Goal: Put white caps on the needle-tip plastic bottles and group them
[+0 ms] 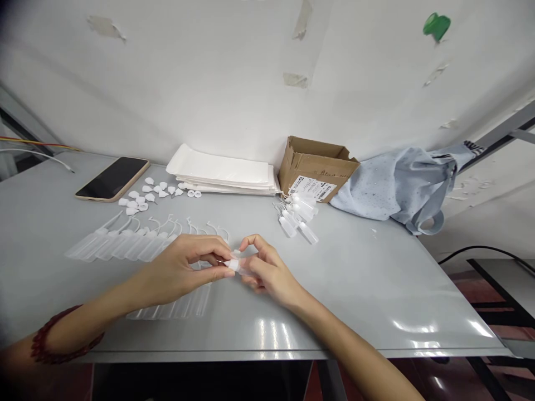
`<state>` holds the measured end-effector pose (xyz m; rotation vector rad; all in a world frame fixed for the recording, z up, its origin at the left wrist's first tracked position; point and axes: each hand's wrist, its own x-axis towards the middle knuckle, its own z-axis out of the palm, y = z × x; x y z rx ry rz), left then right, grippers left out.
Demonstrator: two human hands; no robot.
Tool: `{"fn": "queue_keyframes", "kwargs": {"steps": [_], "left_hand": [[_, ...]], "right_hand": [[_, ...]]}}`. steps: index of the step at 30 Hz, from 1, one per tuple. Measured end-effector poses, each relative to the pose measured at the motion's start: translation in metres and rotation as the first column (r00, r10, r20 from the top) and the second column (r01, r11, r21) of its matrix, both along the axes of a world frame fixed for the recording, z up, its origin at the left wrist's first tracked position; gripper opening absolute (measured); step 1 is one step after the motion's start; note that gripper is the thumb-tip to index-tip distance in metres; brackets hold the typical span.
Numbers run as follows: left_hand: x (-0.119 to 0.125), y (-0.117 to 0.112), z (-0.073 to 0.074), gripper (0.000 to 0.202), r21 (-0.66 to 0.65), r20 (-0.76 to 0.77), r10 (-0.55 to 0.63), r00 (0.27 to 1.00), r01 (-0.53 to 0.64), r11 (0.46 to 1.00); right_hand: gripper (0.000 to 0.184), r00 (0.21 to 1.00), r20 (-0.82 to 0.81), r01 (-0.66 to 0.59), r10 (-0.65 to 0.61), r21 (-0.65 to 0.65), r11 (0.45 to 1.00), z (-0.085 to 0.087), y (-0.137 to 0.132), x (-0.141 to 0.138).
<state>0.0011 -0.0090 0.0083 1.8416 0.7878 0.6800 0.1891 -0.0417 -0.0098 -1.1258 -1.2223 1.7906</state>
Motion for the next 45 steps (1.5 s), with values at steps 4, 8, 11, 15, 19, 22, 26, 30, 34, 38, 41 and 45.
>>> {"fn": "queue_keyframes", "kwargs": {"steps": [4, 8, 11, 15, 19, 22, 26, 30, 34, 38, 41, 45], "left_hand": [[0.002, 0.000, 0.000, 0.011, -0.059, -0.011, 0.028, 1.000, -0.029, 0.998], [0.001, 0.002, 0.002, 0.022, -0.211, -0.036, 0.021, 0.999, -0.028, 0.977], [-0.001, 0.004, 0.003, 0.026, -0.267, -0.065, -0.021, 0.998, 0.003, 0.964], [-0.002, 0.003, 0.006, 0.027, -0.305, -0.069, -0.087, 0.994, 0.062, 0.950], [-0.001, 0.000, 0.006, 0.031, -0.292, -0.066, -0.072, 0.995, 0.050, 0.955], [-0.001, 0.000, 0.003, 0.030, -0.223, -0.123, -0.080, 0.989, 0.051, 0.973], [-0.001, -0.001, 0.000, 0.025, 0.121, -0.194, -0.083, 0.977, 0.108, 0.987], [-0.003, -0.001, -0.005, 0.023, 0.355, -0.195, -0.116, 0.974, 0.180, 0.917], [-0.004, 0.001, -0.005, 0.021, 0.365, -0.189, -0.132, 0.973, 0.195, 0.911], [-0.003, 0.002, 0.000, 0.017, 0.219, -0.175, -0.092, 0.980, 0.130, 0.967], [-0.001, 0.001, 0.002, 0.024, 0.094, -0.174, -0.056, 0.983, 0.073, 0.993], [-0.001, 0.000, 0.001, 0.029, -0.026, -0.215, -0.099, 0.972, 0.095, 0.995]], "right_hand": [[0.011, 1.000, 0.026, 0.005, -0.007, 0.065, 0.998, -0.001, 0.000, 0.001], [0.012, 0.944, 0.288, -0.007, -0.160, 0.504, 0.863, -0.007, -0.005, -0.001], [0.017, 0.868, 0.395, -0.091, -0.299, 0.720, 0.688, -0.011, -0.009, -0.003], [0.018, 0.837, 0.393, -0.114, -0.380, 0.805, 0.582, -0.013, -0.011, -0.005], [0.001, 0.877, 0.364, -0.014, -0.313, 0.671, 0.741, -0.011, -0.012, -0.006], [0.014, 0.889, 0.362, 0.074, -0.281, 0.491, 0.868, -0.007, -0.011, -0.007], [0.023, 0.939, 0.294, 0.105, -0.179, 0.253, 0.962, -0.003, -0.006, -0.007], [0.024, 0.983, 0.167, 0.075, -0.078, 0.028, 0.997, 0.000, 0.000, -0.006], [0.024, 0.988, 0.147, 0.055, -0.051, -0.022, 0.998, 0.002, 0.002, -0.005], [0.026, 0.953, 0.262, 0.092, -0.151, 0.225, 0.970, 0.001, -0.002, -0.005], [0.026, 0.908, 0.357, 0.066, -0.219, 0.394, 0.917, -0.005, -0.005, -0.004], [0.024, 0.872, 0.425, 0.021, -0.243, 0.462, 0.886, -0.011, -0.006, -0.003]]}}
